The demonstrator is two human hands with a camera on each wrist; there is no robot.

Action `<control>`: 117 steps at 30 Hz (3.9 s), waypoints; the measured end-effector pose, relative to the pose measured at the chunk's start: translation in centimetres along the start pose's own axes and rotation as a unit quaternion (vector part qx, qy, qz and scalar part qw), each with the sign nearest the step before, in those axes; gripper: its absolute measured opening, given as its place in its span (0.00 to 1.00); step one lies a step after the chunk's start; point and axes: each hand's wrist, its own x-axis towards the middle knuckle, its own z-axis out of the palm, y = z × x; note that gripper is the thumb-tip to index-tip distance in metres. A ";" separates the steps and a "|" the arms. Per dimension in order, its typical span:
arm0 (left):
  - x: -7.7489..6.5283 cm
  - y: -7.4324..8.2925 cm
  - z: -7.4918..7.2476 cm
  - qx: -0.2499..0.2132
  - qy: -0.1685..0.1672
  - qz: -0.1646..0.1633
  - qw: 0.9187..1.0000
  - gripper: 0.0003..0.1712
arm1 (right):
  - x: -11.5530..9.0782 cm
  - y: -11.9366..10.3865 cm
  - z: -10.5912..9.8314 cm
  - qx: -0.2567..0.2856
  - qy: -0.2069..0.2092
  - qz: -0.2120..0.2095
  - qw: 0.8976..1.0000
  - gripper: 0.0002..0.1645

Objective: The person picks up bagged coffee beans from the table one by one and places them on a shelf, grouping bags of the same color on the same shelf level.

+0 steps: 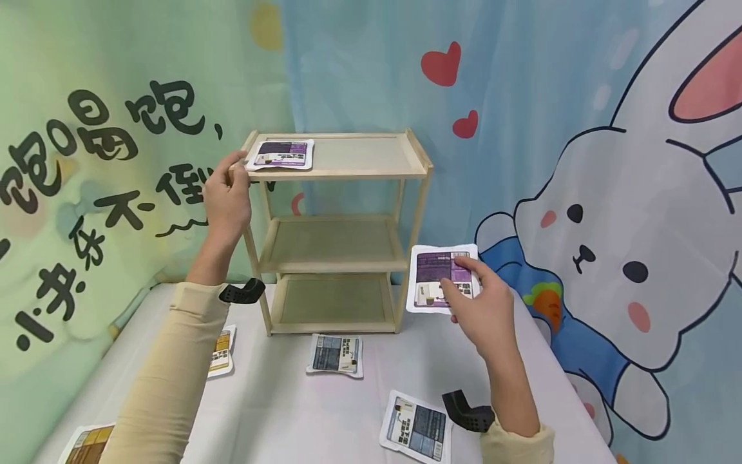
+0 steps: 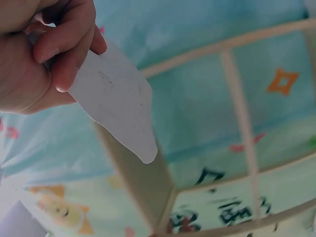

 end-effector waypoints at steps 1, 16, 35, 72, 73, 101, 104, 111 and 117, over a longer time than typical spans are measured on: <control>-0.1 0.0 0.1 0.002 -0.006 -0.001 1.000 0.24 | 0.2 -0.6 0.0 0.004 -0.001 -0.007 1.000 0.35; -0.1 -0.2 0.4 0.003 0.003 0.005 1.000 0.24 | 4.3 -9.6 0.9 0.078 -0.042 -0.081 0.993 0.32; 0.1 -0.3 0.1 0.002 0.003 0.002 1.000 0.24 | 12.9 -18.0 2.5 0.070 -0.092 -0.038 0.993 0.31; 0.0 0.2 0.4 -0.008 0.014 0.014 1.000 0.23 | 18.9 -17.8 4.7 -0.004 -0.166 0.059 0.984 0.31; 0.0 0.1 0.5 -0.009 0.016 0.014 1.000 0.23 | 18.8 -17.9 4.6 -0.020 -0.166 0.061 0.984 0.32; 0.0 0.0 0.2 -0.008 0.031 0.021 0.999 0.23 | 8.2 -17.0 1.0 -0.134 -0.176 -0.135 0.966 0.30; 0.0 -0.1 0.2 -0.011 0.030 0.020 0.999 0.23 | 6.6 -15.7 1.2 -0.131 -0.179 -0.150 0.964 0.27; -0.4 -0.2 0.2 -0.012 0.013 0.012 1.000 0.24 | 3.4 -11.3 3.0 -0.120 -0.220 -0.164 0.954 0.22; -0.4 -0.2 0.2 -0.016 0.007 0.016 1.000 0.24 | 1.8 -6.4 5.5 -0.089 -0.262 -0.140 0.951 0.22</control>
